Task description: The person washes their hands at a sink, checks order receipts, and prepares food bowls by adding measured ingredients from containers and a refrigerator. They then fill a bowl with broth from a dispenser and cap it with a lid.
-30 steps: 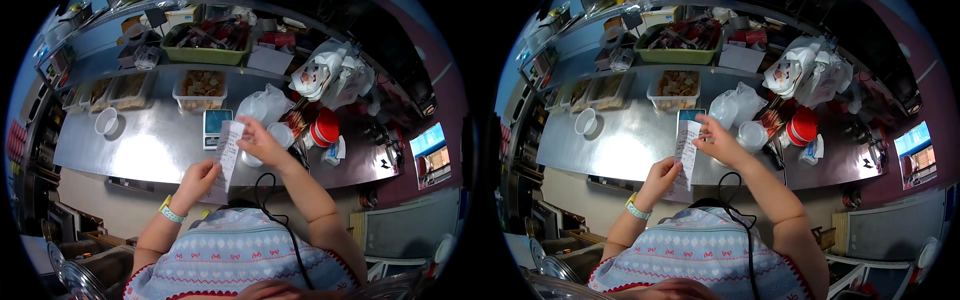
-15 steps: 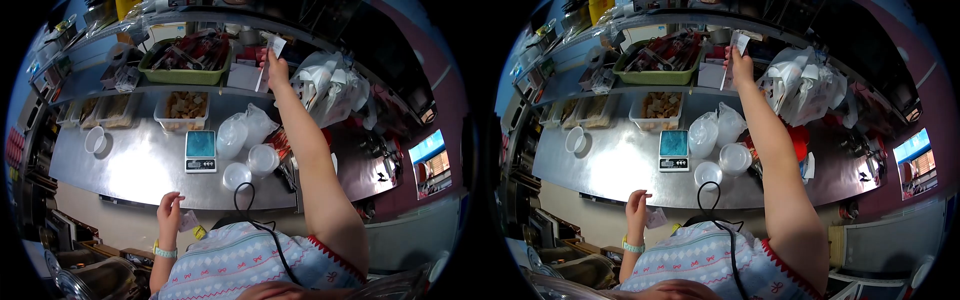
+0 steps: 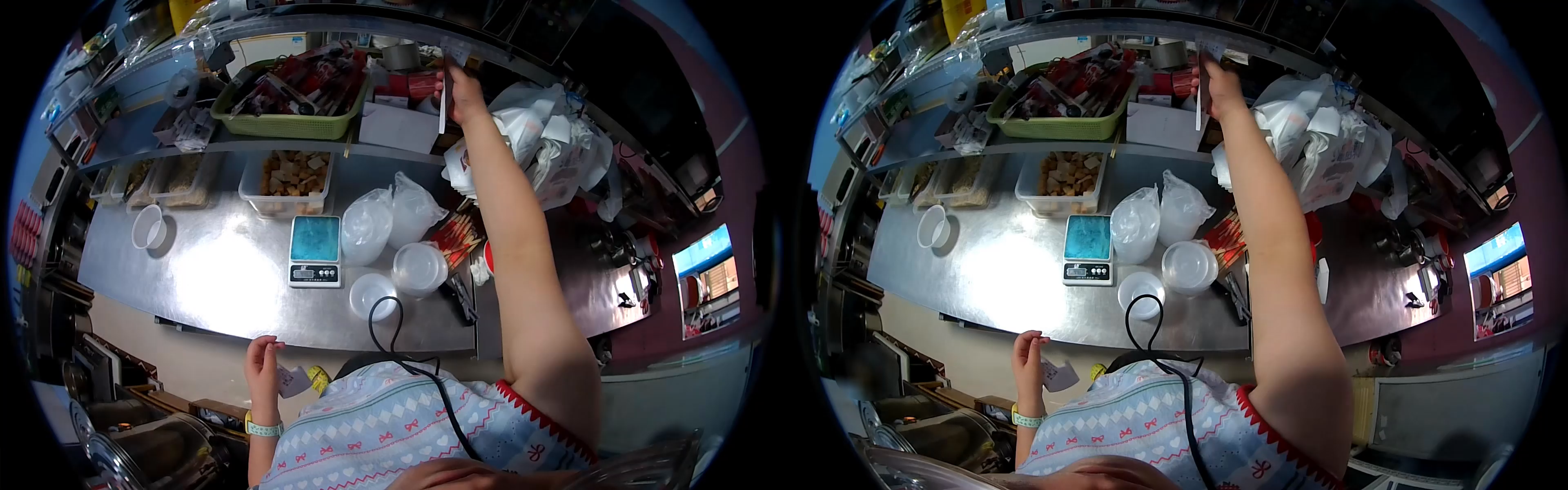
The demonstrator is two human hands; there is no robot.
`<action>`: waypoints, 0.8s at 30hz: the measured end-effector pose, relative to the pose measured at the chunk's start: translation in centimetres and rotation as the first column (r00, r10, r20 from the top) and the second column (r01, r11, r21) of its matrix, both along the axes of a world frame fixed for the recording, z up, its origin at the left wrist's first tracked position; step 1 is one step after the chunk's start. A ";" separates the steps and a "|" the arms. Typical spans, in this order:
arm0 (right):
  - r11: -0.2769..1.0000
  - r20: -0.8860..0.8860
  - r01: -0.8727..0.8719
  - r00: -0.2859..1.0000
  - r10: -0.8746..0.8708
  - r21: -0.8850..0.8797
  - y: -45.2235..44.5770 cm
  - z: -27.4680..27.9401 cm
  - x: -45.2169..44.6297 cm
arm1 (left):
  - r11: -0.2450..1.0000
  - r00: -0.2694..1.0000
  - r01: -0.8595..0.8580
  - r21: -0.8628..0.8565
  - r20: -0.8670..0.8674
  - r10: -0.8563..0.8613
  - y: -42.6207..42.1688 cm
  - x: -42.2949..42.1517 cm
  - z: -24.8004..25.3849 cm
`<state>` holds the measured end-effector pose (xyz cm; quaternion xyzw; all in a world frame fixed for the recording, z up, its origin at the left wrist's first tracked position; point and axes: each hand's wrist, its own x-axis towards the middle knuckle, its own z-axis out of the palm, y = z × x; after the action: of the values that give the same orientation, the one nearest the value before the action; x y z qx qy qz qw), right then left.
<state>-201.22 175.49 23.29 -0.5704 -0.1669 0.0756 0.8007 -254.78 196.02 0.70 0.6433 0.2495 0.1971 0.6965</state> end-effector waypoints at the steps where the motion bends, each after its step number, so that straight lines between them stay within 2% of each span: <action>1: 1.000 -0.016 0.001 1.000 -0.001 -0.013 -0.1 0.4 0.1 | 1.000 1.000 -0.002 -0.007 0.018 0.003 -0.1 0.1 0.0; 2: 1.000 -0.018 0.001 1.000 -0.002 -0.014 0.1 0.4 0.1 | 1.000 0.999 -0.004 -0.016 0.034 0.005 -0.2 0.2 0.0; 5: 0.990 0.147 0.097 0.983 -0.111 0.102 0.4 -0.5 0.7 | 1.000 1.000 0.002 -0.024 0.023 -0.001 -0.4 0.3 0.0; 6: 0.986 0.050 0.165 0.985 -0.166 0.034 -0.2 -0.6 -0.2 | 1.000 1.000 0.004 -0.026 0.021 -0.004 -0.5 0.3 0.0; 7: 0.966 0.144 0.219 0.960 -0.238 0.137 -0.7 -1.6 -1.4 | 1.000 1.000 -0.004 0.000 0.018 0.004 -0.5 0.3 -0.1; 8: 0.934 0.231 0.259 0.920 -0.316 0.245 -1.0 -3.1 -3.0 | 1.000 1.000 -0.013 0.026 0.016 0.013 -0.5 0.4 -0.1; 9: 0.848 0.382 0.494 0.759 -0.528 0.190 -1.2 -4.5 -6.7 | 1.000 1.000 -0.012 0.025 0.018 0.011 -0.8 0.7 0.7; 10: 0.832 0.463 0.543 0.711 -0.529 0.118 -0.9 -5.4 -12.2 | 0.997 0.999 -0.035 0.070 0.001 0.035 -1.5 1.0 2.5; 11: 0.965 0.356 0.255 0.898 -0.260 0.061 -0.8 -8.3 -16.0 | 0.992 0.998 -0.058 0.114 -0.017 0.061 -2.2 1.6 4.0; 12: 0.995 0.238 -0.066 0.968 0.083 -0.080 -0.2 -10.7 -19.7 | 0.992 0.998 -0.063 0.113 -0.016 0.065 -2.7 2.3 4.9; 13: 0.871 0.048 -0.415 0.896 0.441 -0.264 0.4 -12.9 -23.4 | 0.980 0.999 -0.008 0.200 0.048 -0.002 -3.2 3.0 5.8; 14: 0.634 -0.127 -0.653 0.731 0.671 -0.415 1.0 -15.2 -27.1 | 0.956 0.992 0.044 0.290 0.100 -0.077 -3.7 3.7 6.6; 15: 0.657 0.113 -0.651 0.673 0.731 -0.379 2.1 -17.7 -29.7 | 0.898 0.962 0.066 0.435 0.213 -0.174 -4.1 5.0 7.6; 17: 0.352 -0.212 -0.925 0.376 0.902 -0.143 1.8 -15.7 -32.1 | 0.720 0.885 0.095 0.688 0.273 -0.378 -4.4 7.1 9.1; 18: 0.351 -0.212 -0.926 0.375 0.903 -0.143 1.6 -15.9 -32.1 | 0.720 0.885 0.094 0.688 0.273 -0.376 -4.8 7.6 9.4; 20: 0.329 -0.179 -0.876 0.408 0.895 -0.352 0.9 -16.4 -31.9 | 0.788 0.877 0.089 0.610 0.327 -0.352 -5.3 8.0 9.7; 21: 0.330 -0.180 -0.877 0.409 0.895 -0.349 0.3 -16.2 -32.0 | 0.787 0.877 0.092 0.609 0.325 -0.354 -5.5 7.7 10.0; 23: 0.423 -0.352 -0.883 0.468 0.811 -0.201 -1.3 -15.3 -32.2 | 0.811 0.904 0.325 0.487 0.091 -0.417 -5.6 6.6 11.1; 24: 0.422 -0.428 -0.896 0.439 0.790 -0.141 -1.9 -14.6 -32.2 | 0.825 0.899 0.416 0.383 -0.038 -0.436 -5.6 5.9 11.6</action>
<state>-233.45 173.58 8.66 -0.5184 -0.2950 0.5843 0.5503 -248.90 190.42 12.27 0.8003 0.0386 0.0977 0.5903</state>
